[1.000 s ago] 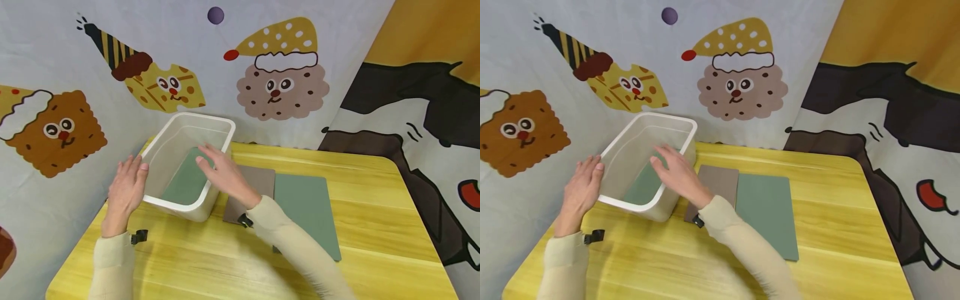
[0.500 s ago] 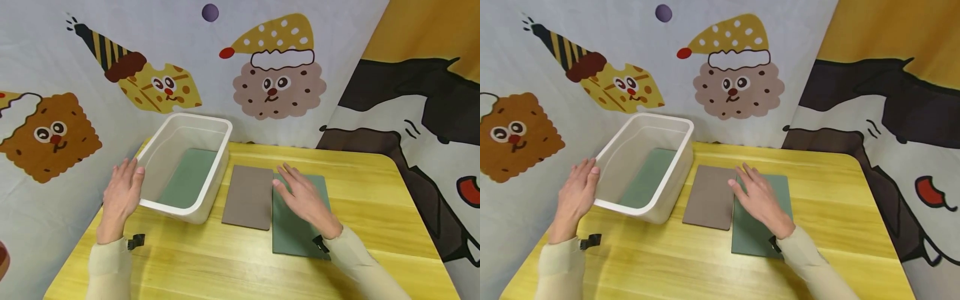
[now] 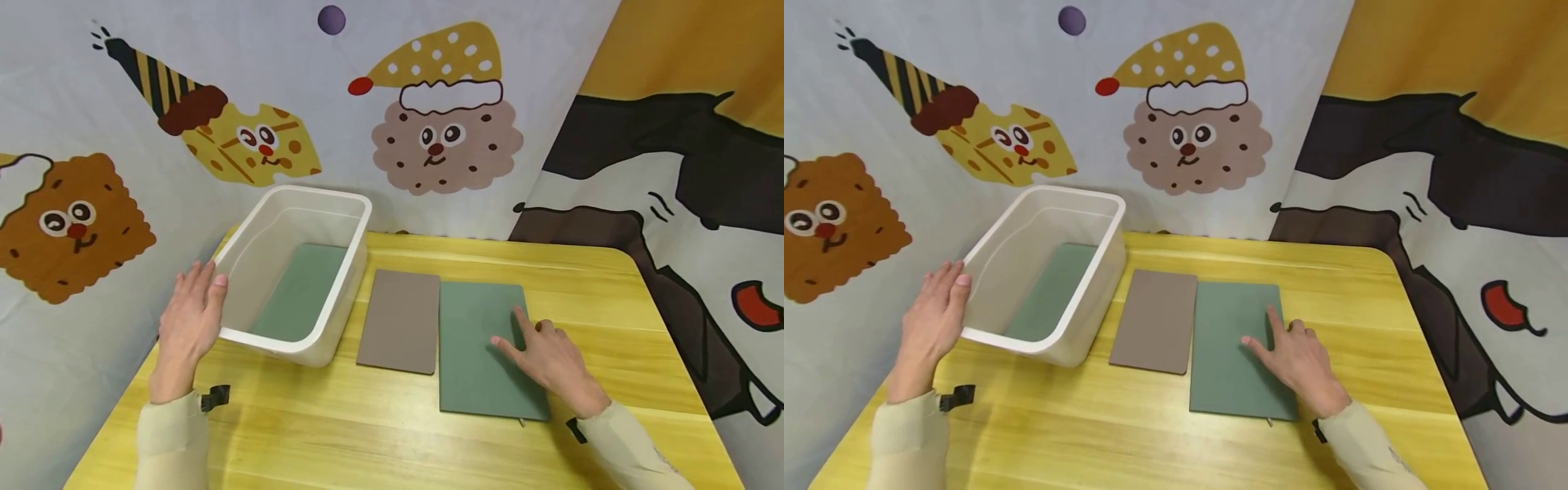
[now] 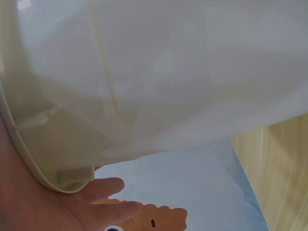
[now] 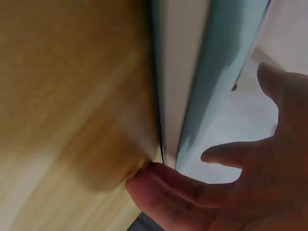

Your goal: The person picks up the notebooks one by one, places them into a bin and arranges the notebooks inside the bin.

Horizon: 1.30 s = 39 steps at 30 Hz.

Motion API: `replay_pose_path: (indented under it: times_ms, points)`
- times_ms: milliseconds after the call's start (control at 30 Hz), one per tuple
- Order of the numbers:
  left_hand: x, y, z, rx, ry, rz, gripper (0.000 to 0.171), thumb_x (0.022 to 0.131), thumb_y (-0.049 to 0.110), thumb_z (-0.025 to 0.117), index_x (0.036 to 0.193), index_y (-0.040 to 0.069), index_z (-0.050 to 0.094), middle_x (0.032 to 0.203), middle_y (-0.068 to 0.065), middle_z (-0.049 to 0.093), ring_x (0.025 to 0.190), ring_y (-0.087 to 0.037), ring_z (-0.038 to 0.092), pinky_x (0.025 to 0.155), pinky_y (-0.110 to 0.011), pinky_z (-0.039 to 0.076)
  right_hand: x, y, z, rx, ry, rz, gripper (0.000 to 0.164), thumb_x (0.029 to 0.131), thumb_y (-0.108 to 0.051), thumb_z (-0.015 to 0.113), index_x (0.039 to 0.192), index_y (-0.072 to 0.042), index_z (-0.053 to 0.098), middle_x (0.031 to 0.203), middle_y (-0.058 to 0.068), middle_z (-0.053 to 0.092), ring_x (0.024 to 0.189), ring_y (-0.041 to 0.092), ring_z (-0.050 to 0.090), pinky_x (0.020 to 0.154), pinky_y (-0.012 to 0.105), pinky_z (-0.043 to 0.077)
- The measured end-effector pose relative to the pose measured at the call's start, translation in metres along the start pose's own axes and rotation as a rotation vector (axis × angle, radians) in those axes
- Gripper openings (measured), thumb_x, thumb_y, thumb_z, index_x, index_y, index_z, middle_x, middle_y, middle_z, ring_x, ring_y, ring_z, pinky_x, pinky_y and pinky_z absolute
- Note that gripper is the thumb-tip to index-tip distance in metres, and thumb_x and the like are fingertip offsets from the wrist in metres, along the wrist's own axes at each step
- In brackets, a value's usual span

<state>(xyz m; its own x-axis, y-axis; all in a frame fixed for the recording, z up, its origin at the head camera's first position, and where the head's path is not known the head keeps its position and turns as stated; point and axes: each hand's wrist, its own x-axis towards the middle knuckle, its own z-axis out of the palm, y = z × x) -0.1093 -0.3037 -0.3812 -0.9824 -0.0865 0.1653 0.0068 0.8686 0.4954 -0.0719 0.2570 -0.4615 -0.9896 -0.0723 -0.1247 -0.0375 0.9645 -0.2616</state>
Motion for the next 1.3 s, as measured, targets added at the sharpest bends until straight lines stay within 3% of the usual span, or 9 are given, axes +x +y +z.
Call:
replay_pose_path:
  times_ms: [100, 300, 400, 500, 600, 767, 967, 1167, 1300]
  points:
    - [-0.001, -0.001, -0.001, -0.004, 0.002, -0.004, 0.081, 0.109, 0.061, 0.014, 0.162, 0.002, 0.029, 0.167, -0.029, 0.020, 0.152, -0.056, 0.009, 0.104, -0.085, 0.016, -0.001, -0.001, 0.007, -0.032, -0.019, 0.017, 0.109, 0.092, -0.077, 0.055, 0.159, 0.005, 0.032, 0.113, 0.044, 0.053, 0.088, 0.049, 0.059, 0.070, 0.057, 0.050]
    - [-0.004, -0.003, -0.003, -0.007, 0.005, -0.008, 0.080, 0.110, 0.060, 0.014, 0.162, 0.001, 0.029, 0.167, -0.029, 0.020, 0.152, -0.056, 0.010, 0.105, -0.084, 0.016, 0.000, -0.007, 0.017, -0.018, 0.053, -0.018, 0.108, 0.085, -0.062, 0.077, 0.153, 0.013, 0.038, 0.104, 0.041, 0.051, 0.075, 0.037, 0.051, 0.058, 0.044, 0.044]
    - [-0.004, -0.005, -0.004, -0.007, 0.010, -0.011, 0.079, 0.110, 0.059, 0.014, 0.162, 0.001, 0.029, 0.167, -0.029, 0.020, 0.152, -0.056, 0.010, 0.106, -0.084, 0.016, 0.005, -0.005, 0.014, 0.016, 0.074, -0.040, 0.106, 0.084, -0.053, 0.083, 0.150, 0.017, 0.038, 0.107, 0.044, 0.052, 0.077, 0.040, 0.054, 0.061, 0.047, 0.046]
    - [-0.005, -0.006, -0.003, -0.005, 0.012, -0.012, 0.079, 0.110, 0.059, 0.014, 0.162, 0.001, 0.029, 0.167, -0.029, 0.020, 0.152, -0.056, 0.011, 0.105, -0.084, 0.016, 0.013, 0.003, 0.007, 0.056, 0.041, -0.045, 0.107, 0.084, -0.048, 0.084, 0.149, 0.021, 0.034, 0.111, 0.048, 0.051, 0.083, 0.046, 0.057, 0.067, 0.052, 0.049]
    - [-0.006, -0.006, -0.003, -0.006, 0.014, -0.014, 0.078, 0.110, 0.058, 0.014, 0.162, 0.002, 0.030, 0.167, -0.029, 0.021, 0.151, -0.057, 0.012, 0.104, -0.084, 0.017, 0.023, 0.012, -0.003, 0.105, -0.044, -0.023, 0.114, 0.084, -0.048, 0.085, 0.151, 0.022, 0.026, 0.118, 0.052, 0.047, 0.094, 0.052, 0.058, 0.074, 0.056, 0.050]
    - [-0.005, -0.005, -0.003, -0.013, 0.008, -0.018, 0.079, 0.110, 0.060, 0.014, 0.162, 0.002, 0.029, 0.167, -0.029, 0.021, 0.152, -0.056, 0.010, 0.103, -0.086, 0.016, 0.038, 0.030, -0.013, 0.210, -0.184, 0.026, 0.129, 0.081, -0.052, 0.087, 0.160, 0.013, 0.008, 0.130, 0.052, 0.037, 0.106, 0.053, 0.051, 0.083, 0.060, 0.049]
    - [-0.001, 0.000, -0.002, -0.011, 0.005, -0.006, 0.078, 0.110, 0.059, 0.015, 0.163, 0.003, 0.028, 0.167, -0.029, 0.021, 0.152, -0.056, 0.011, 0.105, -0.085, 0.016, 0.036, 0.050, -0.015, 0.288, -0.235, 0.009, 0.128, 0.085, -0.054, 0.083, 0.164, 0.002, 0.000, 0.152, 0.050, 0.026, 0.131, 0.065, 0.040, 0.097, 0.068, 0.044]
    - [0.000, 0.001, -0.001, -0.008, 0.002, -0.008, 0.077, 0.110, 0.058, 0.016, 0.163, 0.003, 0.028, 0.166, -0.030, 0.021, 0.152, -0.056, 0.011, 0.107, -0.083, 0.015, 0.025, 0.058, -0.014, 0.346, -0.200, 0.052, 0.111, 0.092, -0.053, 0.075, 0.166, -0.006, 0.007, 0.159, 0.043, 0.019, 0.138, 0.066, 0.029, 0.101, 0.073, 0.039]
    - [-0.001, 0.000, -0.001, -0.009, 0.006, -0.005, 0.077, 0.111, 0.058, 0.016, 0.163, 0.002, 0.028, 0.166, -0.031, 0.021, 0.151, -0.057, 0.012, 0.107, -0.083, 0.016, 0.019, 0.058, -0.015, 0.400, -0.123, 0.029, 0.096, 0.098, -0.041, 0.073, 0.166, -0.004, 0.015, 0.160, 0.041, 0.020, 0.141, 0.064, 0.025, 0.104, 0.074, 0.035]
